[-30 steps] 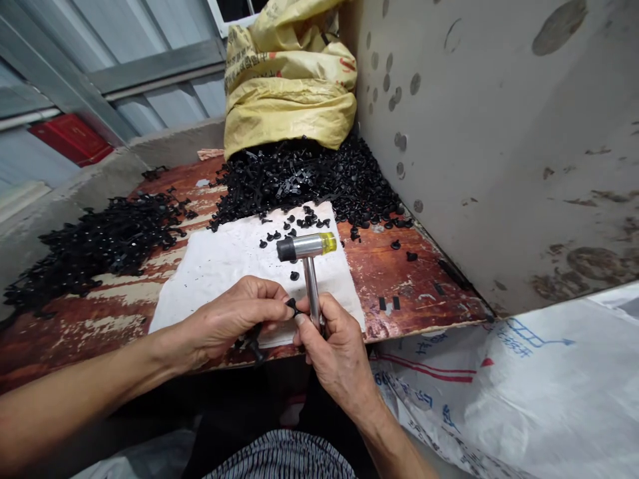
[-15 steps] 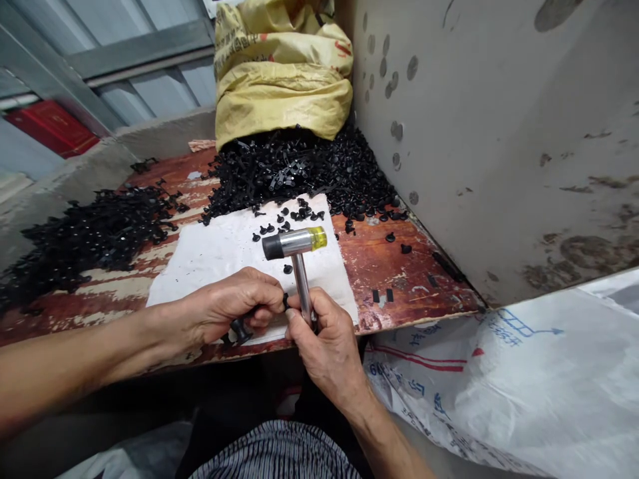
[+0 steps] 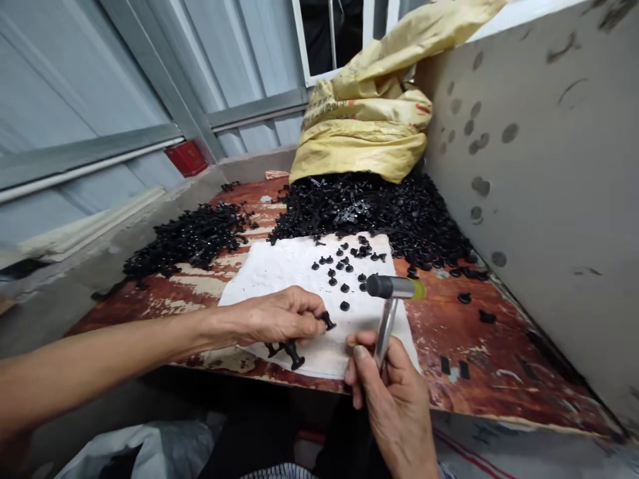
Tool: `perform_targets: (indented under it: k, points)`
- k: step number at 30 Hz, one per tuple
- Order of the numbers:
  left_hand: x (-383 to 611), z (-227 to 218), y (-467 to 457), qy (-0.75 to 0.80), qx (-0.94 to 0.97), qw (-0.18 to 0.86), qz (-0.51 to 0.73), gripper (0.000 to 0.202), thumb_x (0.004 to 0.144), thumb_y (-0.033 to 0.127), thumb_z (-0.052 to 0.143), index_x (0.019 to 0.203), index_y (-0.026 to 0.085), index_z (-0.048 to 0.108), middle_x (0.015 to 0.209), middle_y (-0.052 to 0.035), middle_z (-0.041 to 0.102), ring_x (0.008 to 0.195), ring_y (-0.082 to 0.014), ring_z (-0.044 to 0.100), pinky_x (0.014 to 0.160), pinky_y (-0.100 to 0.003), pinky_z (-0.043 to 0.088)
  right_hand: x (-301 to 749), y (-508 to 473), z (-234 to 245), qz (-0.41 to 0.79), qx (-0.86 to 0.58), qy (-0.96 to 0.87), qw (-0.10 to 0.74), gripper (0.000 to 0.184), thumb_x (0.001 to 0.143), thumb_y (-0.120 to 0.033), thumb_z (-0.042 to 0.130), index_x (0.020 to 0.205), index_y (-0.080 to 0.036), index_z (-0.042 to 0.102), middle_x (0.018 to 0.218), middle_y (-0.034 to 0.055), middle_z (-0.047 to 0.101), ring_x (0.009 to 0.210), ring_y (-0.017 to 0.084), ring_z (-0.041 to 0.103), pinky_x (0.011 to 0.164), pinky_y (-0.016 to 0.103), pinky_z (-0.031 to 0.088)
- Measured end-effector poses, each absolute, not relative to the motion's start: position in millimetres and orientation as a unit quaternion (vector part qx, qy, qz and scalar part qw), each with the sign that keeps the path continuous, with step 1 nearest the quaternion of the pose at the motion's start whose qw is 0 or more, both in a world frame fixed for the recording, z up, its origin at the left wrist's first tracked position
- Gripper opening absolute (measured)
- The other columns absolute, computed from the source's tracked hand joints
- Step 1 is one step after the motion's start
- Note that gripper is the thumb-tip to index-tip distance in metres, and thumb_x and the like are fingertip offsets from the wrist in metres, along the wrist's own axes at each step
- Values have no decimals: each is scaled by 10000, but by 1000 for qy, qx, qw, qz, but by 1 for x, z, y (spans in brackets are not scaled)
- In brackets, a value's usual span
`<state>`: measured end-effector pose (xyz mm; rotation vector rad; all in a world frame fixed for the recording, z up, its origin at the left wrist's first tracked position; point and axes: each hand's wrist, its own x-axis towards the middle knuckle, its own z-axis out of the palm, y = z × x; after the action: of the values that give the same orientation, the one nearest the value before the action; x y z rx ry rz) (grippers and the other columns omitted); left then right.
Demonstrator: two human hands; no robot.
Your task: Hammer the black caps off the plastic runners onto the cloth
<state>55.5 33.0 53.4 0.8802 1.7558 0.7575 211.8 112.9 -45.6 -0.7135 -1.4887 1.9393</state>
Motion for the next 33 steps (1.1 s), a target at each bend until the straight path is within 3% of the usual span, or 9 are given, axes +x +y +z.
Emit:
perform_targets:
  k: [4,8,14,17,20,23,27,33]
  points:
    - [62,49,35,719,250,531,373,204,678,331,594,601,168,497,561,37,502,429,-61,416,425,-209,399,210,109,-47,687,-289,-593,304,321,762,-466,717,911,-192,639,477,-70,485,357,80,400,332,198,325]
    - [75,36,41,671,231,589,386,200,692,321,614,623,156,523,548,37,507,420,-69,460,398,-209,436,209,107,-42,669,-285,-593,346,288,731,-411,745,885,-208,611,619,-42,579,382,69,409,333,204,349]
    - [78,31,41,606,204,652,409,249,753,358,605,664,128,578,532,1,563,396,-88,505,409,-237,484,211,112,-38,728,-274,-553,297,345,738,-478,732,903,-204,601,549,-66,536,369,68,399,323,188,344]
    - [71,30,36,528,194,699,442,212,731,307,605,727,95,616,652,-82,659,500,-144,620,484,-278,541,213,114,-40,760,-264,-516,295,366,721,-488,748,892,-208,585,554,-63,556,359,60,393,318,177,331]
    - [71,22,31,468,187,717,481,188,699,243,662,818,102,622,743,-95,694,588,-175,676,512,-283,562,214,117,-41,789,-252,-474,300,372,694,-455,782,874,-208,572,523,-72,542,355,57,382,303,163,320]
    - [81,12,30,473,210,678,521,284,692,300,761,854,127,606,761,-60,687,581,-150,665,486,-245,547,215,119,-42,812,-232,-439,306,338,705,-406,786,877,-212,569,509,-76,534,365,63,391,295,154,328]
    - [99,6,36,531,244,577,571,360,710,422,771,833,149,570,539,25,601,425,-85,554,436,-186,472,216,122,-43,838,-198,-408,306,277,730,-366,774,811,-210,560,479,-87,488,362,53,363,289,134,328]
    - [111,4,45,616,237,460,594,403,628,412,825,733,160,530,509,70,527,411,-42,463,417,-153,378,216,123,-44,854,-198,-370,308,293,684,-332,818,847,-198,614,478,-90,478,383,53,376,289,124,356]
